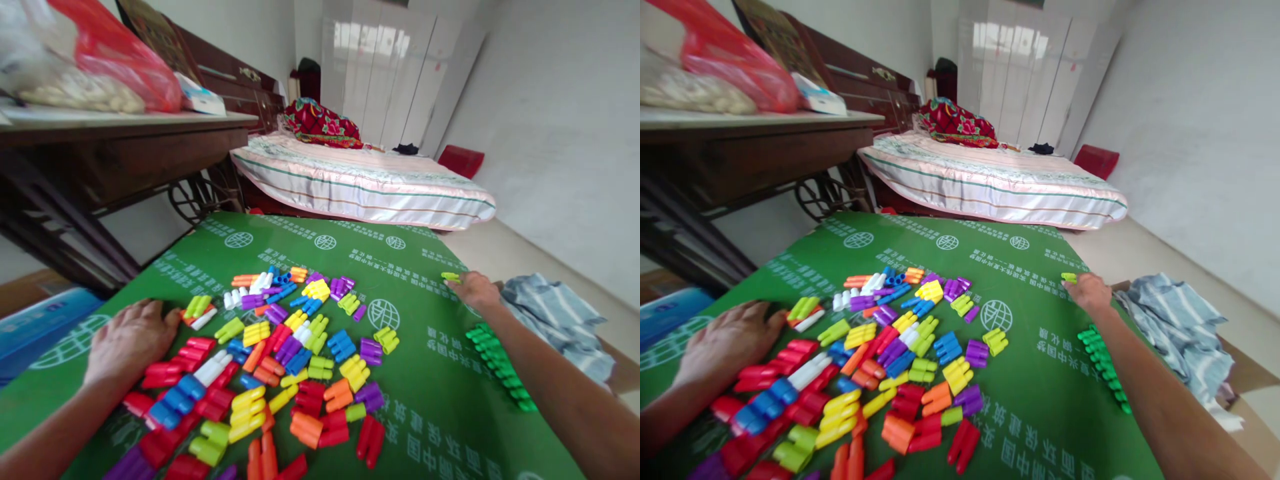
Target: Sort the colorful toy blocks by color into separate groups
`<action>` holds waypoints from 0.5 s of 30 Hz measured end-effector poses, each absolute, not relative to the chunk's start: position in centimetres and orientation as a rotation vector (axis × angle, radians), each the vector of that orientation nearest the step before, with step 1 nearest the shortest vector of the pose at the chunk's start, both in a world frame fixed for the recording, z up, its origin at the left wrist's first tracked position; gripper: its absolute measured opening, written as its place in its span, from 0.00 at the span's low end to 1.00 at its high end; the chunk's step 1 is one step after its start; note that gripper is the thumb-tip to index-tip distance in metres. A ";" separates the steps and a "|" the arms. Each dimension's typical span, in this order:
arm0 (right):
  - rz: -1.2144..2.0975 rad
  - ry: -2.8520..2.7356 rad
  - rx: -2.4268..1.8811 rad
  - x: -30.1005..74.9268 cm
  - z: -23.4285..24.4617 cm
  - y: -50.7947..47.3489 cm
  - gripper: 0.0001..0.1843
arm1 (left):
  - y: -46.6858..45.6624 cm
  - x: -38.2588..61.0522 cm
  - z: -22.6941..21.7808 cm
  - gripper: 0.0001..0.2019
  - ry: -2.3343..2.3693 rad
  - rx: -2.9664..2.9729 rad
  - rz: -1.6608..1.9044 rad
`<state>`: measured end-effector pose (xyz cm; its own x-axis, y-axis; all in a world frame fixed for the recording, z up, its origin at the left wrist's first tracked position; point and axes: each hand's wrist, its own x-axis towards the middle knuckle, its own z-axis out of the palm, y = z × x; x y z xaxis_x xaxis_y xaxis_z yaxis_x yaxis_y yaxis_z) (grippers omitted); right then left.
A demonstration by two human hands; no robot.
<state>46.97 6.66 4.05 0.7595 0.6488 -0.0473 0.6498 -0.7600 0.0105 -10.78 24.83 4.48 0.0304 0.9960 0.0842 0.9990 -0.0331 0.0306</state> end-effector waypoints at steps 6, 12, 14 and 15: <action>-0.059 1.823 2.652 38.1 5.9 8.5 0.17 | 24.4 -10.6 4.7 0.29 -2.169 -2.244 -0.082; -0.149 2.593 2.019 25.6 7.7 9.2 0.10 | 24.5 -10.9 4.3 0.29 -2.165 -2.246 -0.111; -0.146 2.664 1.868 22.8 7.8 9.5 0.08 | 24.6 -11.0 4.1 0.29 -2.158 -2.245 -0.120; -0.137 2.673 1.814 21.8 7.8 9.8 0.08 | 24.7 -11.1 4.0 0.29 -2.155 -2.243 -0.125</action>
<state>21.82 9.78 7.82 -0.3676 0.9296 0.0281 0.9218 0.3682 -0.1214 -11.07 24.70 3.97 0.0382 0.9962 0.0779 0.9985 -0.0410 0.0351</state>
